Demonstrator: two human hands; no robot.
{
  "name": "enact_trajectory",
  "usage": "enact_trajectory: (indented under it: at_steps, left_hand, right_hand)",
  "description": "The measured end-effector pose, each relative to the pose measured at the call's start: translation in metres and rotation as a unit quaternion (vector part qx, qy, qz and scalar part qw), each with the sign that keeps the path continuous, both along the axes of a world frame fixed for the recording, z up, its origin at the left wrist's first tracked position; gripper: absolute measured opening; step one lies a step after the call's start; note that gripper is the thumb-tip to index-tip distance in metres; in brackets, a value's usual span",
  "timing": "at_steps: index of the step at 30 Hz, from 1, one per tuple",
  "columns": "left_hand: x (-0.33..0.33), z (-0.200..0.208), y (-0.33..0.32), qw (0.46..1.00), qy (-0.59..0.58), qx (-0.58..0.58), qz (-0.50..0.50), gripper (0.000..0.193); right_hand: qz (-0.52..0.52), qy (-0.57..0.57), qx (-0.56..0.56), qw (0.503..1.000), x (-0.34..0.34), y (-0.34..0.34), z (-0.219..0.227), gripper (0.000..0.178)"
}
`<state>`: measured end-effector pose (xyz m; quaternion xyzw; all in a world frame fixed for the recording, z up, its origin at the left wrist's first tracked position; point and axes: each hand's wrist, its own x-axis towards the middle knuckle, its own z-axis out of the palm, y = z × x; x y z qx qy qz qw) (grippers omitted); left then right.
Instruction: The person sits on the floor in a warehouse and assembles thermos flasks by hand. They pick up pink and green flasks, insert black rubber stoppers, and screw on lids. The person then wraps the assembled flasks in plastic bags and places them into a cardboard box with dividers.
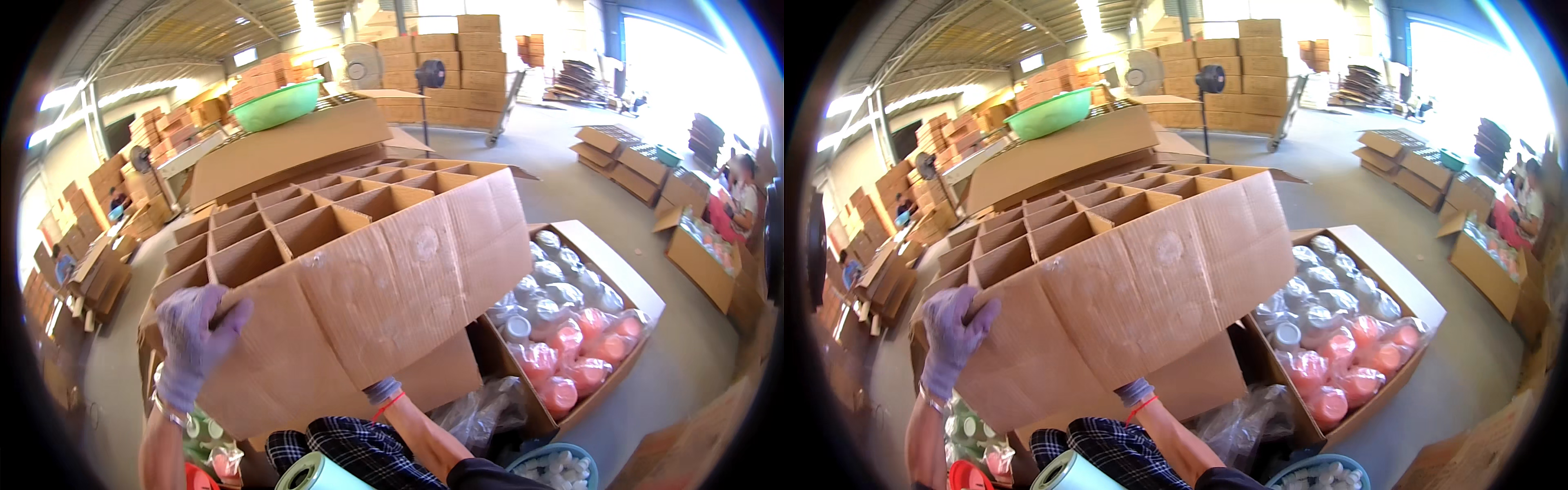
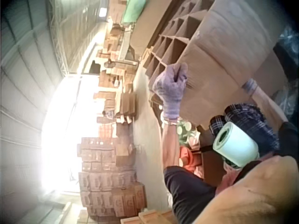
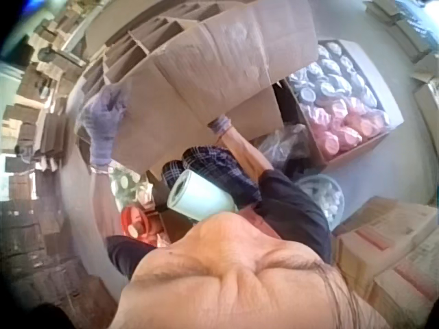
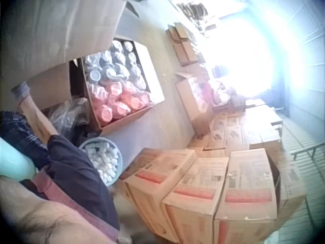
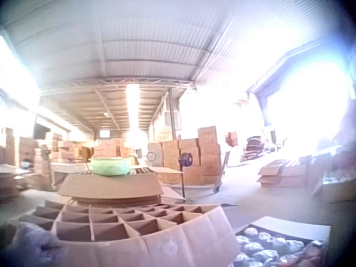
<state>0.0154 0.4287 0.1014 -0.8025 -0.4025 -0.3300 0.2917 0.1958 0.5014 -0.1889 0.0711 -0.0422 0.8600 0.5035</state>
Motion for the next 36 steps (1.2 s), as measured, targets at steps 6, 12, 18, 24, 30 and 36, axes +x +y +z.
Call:
enact_trajectory:
  at_steps: [6, 12, 18, 24, 30, 36]
  left_hand:
    - [0.052, -0.003, -0.035, 0.998, 0.014, -0.008, -0.063, 0.024]
    - [0.114, -0.002, -0.019, 0.994, 0.008, -0.051, -0.099, 0.027]
    - [0.212, -0.021, 0.054, 0.975, -0.014, -0.176, -0.134, 0.035]
    - [0.259, -0.036, 0.074, 0.921, 0.113, -0.349, -0.135, 0.055]
    - [0.216, -0.005, 0.097, 0.943, 0.228, -0.205, -0.131, 0.049]
    - [0.176, -0.041, 0.113, 0.923, 0.023, -0.264, -0.280, 0.031]
  right_hand:
    - [-0.102, -0.076, -0.008, 0.992, 0.047, -0.005, 0.008, 0.058]
    - [-0.230, -0.166, -0.014, 0.959, 0.117, -0.007, 0.012, 0.058]
    - [-0.394, -0.276, -0.020, 0.876, 0.224, -0.017, 0.026, 0.059]
    - [-0.501, -0.364, -0.054, 0.784, 0.306, -0.036, 0.022, 0.059]
    - [-0.489, -0.412, -0.084, 0.764, 0.321, 0.003, -0.023, 0.060]
    - [-0.435, -0.455, -0.091, 0.772, 0.298, 0.033, -0.059, 0.060]
